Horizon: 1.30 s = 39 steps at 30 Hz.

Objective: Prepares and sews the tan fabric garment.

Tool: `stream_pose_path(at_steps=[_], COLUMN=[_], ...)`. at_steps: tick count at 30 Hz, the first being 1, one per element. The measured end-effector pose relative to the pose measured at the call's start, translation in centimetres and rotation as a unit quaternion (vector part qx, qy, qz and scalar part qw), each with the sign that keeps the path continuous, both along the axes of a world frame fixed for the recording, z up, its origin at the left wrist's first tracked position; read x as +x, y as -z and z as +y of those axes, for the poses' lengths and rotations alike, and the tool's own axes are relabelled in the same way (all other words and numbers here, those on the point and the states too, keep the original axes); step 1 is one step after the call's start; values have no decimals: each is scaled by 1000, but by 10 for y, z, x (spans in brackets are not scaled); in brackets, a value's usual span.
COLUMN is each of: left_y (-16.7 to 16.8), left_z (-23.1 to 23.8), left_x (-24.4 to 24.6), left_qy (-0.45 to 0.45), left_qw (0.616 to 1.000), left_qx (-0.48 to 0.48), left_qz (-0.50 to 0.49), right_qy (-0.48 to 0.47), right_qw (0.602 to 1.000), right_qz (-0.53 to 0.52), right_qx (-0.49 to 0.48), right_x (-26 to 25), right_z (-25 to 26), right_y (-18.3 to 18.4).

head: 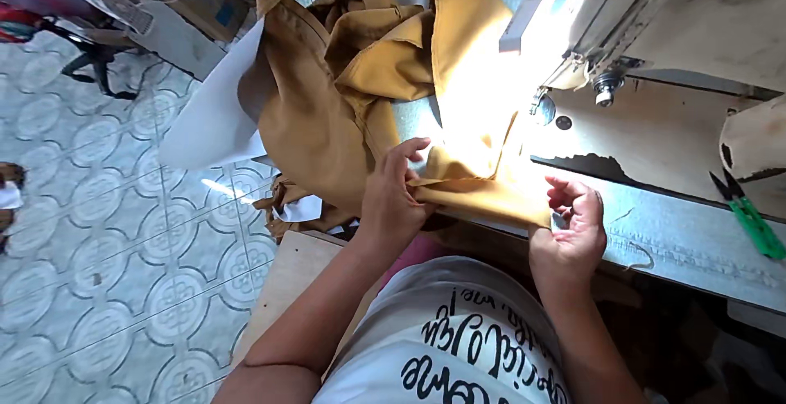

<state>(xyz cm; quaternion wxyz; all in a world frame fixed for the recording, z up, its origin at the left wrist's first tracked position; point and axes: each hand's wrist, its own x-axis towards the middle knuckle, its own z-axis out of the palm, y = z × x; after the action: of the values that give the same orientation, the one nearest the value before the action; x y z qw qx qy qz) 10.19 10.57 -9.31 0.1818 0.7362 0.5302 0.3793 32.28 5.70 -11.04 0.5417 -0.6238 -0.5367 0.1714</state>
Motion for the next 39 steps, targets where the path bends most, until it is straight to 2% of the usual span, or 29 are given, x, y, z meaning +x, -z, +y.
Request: stream_pose_path(at_steps=[2, 7, 15, 19, 22, 26, 29, 36, 39], left_y=[0, 7, 9, 12, 14, 19, 23, 3, -13], left_z=[3, -1, -3, -3, -6, -16, -20, -20, -18], left_x=[-2, 1, 1, 2, 3, 5, 10, 16, 21], left_qy=[-1, 38, 32, 42, 75, 184, 225, 198, 191], left_qw=[998, 990, 994, 988, 985, 968, 961, 962, 960], left_qx=[65, 121, 97, 133, 151, 169, 158, 144, 125], left_qz=[12, -56, -38, -61, -38, -6, -1, 121, 163], right_qy=[11, 24, 28, 38, 52, 89, 110, 107, 61], right_qw=[1000, 998, 998, 997, 995, 977, 959, 949, 953], right_qz=[-26, -51, -63, -60, -83, -193, -258, -296, -295], right_qx=[5, 1, -2, -4, 14, 35, 38, 28, -3], right_x=[2, 6, 5, 4, 6, 10, 9, 10, 11], right_z=[0, 0, -1, 0, 1, 1, 0, 0, -7], right_y=[1, 1, 3, 5, 6, 7, 6, 7, -3])
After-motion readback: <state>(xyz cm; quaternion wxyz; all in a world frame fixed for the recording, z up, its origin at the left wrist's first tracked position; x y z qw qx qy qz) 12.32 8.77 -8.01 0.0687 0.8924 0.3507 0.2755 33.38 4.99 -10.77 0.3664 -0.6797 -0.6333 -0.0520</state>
